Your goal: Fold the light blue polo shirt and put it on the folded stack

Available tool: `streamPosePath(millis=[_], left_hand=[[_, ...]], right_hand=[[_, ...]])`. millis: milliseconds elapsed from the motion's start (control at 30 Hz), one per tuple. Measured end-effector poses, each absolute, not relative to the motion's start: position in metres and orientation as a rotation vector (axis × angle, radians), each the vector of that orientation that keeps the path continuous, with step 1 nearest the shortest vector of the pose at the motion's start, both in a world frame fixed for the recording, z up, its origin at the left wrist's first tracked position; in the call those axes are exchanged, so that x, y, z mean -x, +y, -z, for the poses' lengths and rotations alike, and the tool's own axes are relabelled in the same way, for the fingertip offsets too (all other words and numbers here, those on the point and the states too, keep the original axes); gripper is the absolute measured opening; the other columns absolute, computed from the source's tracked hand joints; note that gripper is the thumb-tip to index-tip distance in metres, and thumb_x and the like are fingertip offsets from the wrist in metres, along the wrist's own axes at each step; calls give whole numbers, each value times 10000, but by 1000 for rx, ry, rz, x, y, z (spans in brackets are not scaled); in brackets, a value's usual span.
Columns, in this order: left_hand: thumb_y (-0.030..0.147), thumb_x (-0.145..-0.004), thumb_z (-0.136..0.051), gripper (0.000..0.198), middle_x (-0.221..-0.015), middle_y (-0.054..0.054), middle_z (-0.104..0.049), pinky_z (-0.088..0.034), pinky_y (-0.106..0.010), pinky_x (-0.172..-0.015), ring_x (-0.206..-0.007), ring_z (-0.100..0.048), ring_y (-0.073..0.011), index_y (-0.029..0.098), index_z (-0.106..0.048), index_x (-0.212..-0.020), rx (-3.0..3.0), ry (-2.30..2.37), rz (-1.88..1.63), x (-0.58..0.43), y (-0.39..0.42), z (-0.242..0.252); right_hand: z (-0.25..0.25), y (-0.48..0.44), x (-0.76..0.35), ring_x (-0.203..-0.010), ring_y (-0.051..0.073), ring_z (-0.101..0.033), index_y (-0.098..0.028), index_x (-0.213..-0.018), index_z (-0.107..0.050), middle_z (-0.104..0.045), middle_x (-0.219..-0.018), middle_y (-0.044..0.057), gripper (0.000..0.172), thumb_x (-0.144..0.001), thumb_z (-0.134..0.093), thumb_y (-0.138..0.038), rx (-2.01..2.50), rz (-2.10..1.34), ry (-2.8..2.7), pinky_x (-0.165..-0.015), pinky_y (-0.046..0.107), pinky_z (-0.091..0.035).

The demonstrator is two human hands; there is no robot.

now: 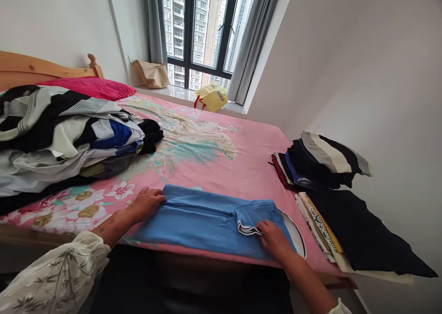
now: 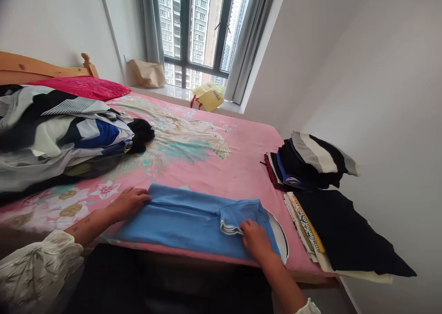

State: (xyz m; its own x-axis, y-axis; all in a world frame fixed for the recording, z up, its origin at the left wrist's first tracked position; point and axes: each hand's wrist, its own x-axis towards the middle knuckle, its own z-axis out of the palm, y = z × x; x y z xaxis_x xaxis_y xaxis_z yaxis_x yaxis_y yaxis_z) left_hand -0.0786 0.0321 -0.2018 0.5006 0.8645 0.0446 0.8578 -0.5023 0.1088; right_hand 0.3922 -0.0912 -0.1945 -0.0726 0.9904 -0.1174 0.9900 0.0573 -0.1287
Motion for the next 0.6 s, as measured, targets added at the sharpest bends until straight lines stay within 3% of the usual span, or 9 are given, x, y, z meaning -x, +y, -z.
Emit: streamPosePath(millis=[233, 467, 600], left_hand=[[257, -846, -457, 291, -1152, -100, -630, -399, -399, -958, -1084, -559, -244, 234, -677, -1035, -2746, 1439, -598, 75, 15, 209], [360, -821, -515, 289, -1147, -116, -626, -402, -435, -958, -1069, -569, -273, 224, -683, -1013, -2696, 1540, -621, 46, 2, 217], [330, -820, -491, 312, -1142, -107, -624, -402, -408, -959, -1074, -562, -259, 214, -656, -1058, -2654, 1587, -645, 55, -10, 218]], right_hand=[[196, -99, -399, -917, 223, -572, -207, -945, -605, -623, -953, 59, 244, -808, -427, -111, 2014, -156, -2235, -787, 332, -395], [196, -108, -384, -922, 244, -555, -216, -966, -615, -611, -969, 59, 285, -745, -486, -92, 2092, -57, -2253, -766, 349, -382], [196, -120, -376, -945, 226, -542, -218, -993, -607, -603, -995, 63, 223, -821, -476, -165, 1917, -24, -2161, -801, 341, -392]])
